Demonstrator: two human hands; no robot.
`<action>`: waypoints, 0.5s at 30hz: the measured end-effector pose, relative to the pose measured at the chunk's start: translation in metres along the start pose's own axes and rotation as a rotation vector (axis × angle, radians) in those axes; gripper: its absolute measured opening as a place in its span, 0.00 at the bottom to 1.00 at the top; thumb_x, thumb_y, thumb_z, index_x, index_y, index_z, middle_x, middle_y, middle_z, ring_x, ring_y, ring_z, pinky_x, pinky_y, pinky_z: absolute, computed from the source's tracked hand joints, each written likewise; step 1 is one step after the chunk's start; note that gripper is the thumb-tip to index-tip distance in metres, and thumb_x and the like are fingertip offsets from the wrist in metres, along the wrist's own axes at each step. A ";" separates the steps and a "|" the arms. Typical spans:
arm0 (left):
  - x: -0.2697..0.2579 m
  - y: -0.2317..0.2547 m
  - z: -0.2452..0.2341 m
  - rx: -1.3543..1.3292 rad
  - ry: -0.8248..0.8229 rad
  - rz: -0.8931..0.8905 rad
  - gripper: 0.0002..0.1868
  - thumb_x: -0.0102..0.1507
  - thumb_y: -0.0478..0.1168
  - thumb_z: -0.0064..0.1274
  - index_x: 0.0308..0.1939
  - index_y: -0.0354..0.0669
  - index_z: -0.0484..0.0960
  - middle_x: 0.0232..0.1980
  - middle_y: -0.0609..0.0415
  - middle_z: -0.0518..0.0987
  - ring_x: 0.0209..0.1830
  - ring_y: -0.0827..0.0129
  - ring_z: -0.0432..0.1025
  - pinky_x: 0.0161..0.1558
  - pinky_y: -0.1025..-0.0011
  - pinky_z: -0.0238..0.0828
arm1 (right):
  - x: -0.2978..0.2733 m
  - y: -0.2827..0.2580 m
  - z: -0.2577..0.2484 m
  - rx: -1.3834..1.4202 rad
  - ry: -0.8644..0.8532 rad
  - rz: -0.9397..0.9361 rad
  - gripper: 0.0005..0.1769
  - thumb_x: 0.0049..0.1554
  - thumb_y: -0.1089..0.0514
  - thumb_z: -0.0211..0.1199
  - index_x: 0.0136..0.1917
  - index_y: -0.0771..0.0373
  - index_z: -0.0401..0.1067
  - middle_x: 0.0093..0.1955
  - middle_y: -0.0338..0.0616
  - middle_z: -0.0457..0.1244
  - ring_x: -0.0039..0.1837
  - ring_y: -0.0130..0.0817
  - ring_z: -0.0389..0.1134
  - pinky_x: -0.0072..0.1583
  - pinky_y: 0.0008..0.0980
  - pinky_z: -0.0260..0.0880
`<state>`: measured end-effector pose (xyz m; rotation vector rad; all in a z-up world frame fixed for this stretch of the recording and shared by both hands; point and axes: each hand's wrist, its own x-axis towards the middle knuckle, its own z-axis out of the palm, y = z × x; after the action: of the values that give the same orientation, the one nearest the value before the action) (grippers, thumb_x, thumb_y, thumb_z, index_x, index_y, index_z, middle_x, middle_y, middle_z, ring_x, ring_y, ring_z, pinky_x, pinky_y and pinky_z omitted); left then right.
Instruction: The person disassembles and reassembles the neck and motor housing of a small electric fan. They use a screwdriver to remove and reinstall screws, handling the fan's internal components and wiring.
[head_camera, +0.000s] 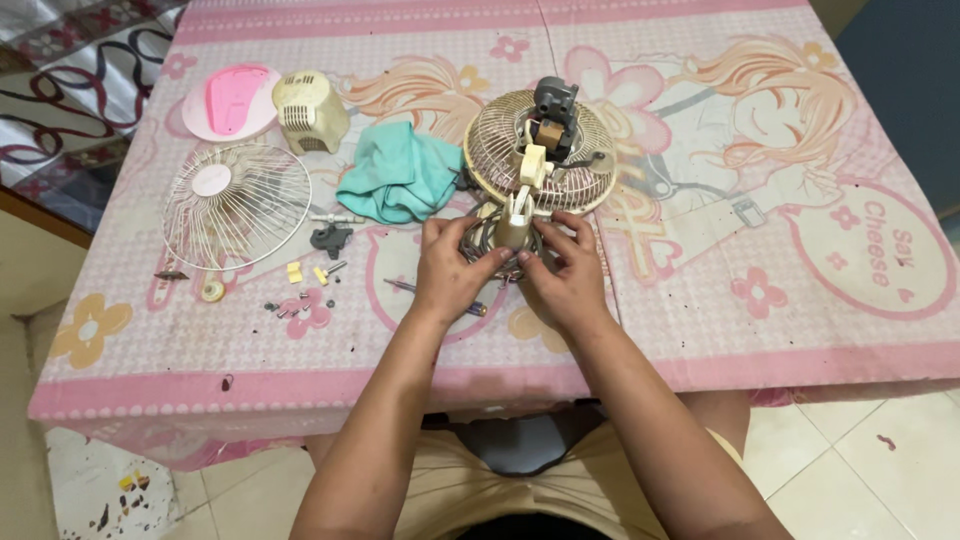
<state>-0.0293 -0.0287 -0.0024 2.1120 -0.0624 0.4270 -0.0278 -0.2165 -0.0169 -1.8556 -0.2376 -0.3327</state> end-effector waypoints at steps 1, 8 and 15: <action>-0.003 0.000 0.001 0.001 0.009 0.040 0.34 0.52 0.50 0.72 0.55 0.33 0.80 0.51 0.44 0.71 0.50 0.57 0.71 0.52 0.64 0.72 | -0.001 0.001 0.001 0.036 0.003 0.020 0.26 0.53 0.58 0.70 0.65 0.64 0.74 0.72 0.48 0.56 0.59 0.36 0.69 0.54 0.32 0.74; -0.006 0.012 -0.005 0.062 -0.030 0.069 0.40 0.51 0.53 0.72 0.61 0.36 0.77 0.62 0.35 0.67 0.59 0.45 0.68 0.56 0.58 0.70 | 0.002 0.001 -0.001 0.035 -0.002 0.033 0.25 0.53 0.60 0.70 0.65 0.64 0.75 0.71 0.46 0.56 0.57 0.34 0.68 0.51 0.30 0.73; 0.000 0.014 -0.007 0.027 -0.153 0.073 0.44 0.51 0.54 0.71 0.69 0.48 0.73 0.74 0.37 0.64 0.72 0.43 0.64 0.65 0.56 0.65 | -0.003 0.003 -0.002 0.098 -0.064 0.017 0.25 0.56 0.61 0.67 0.67 0.66 0.72 0.68 0.46 0.61 0.61 0.32 0.68 0.53 0.27 0.73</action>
<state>-0.0342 -0.0306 0.0128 2.1708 -0.2238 0.3096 -0.0303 -0.2191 -0.0199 -1.7725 -0.2769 -0.2463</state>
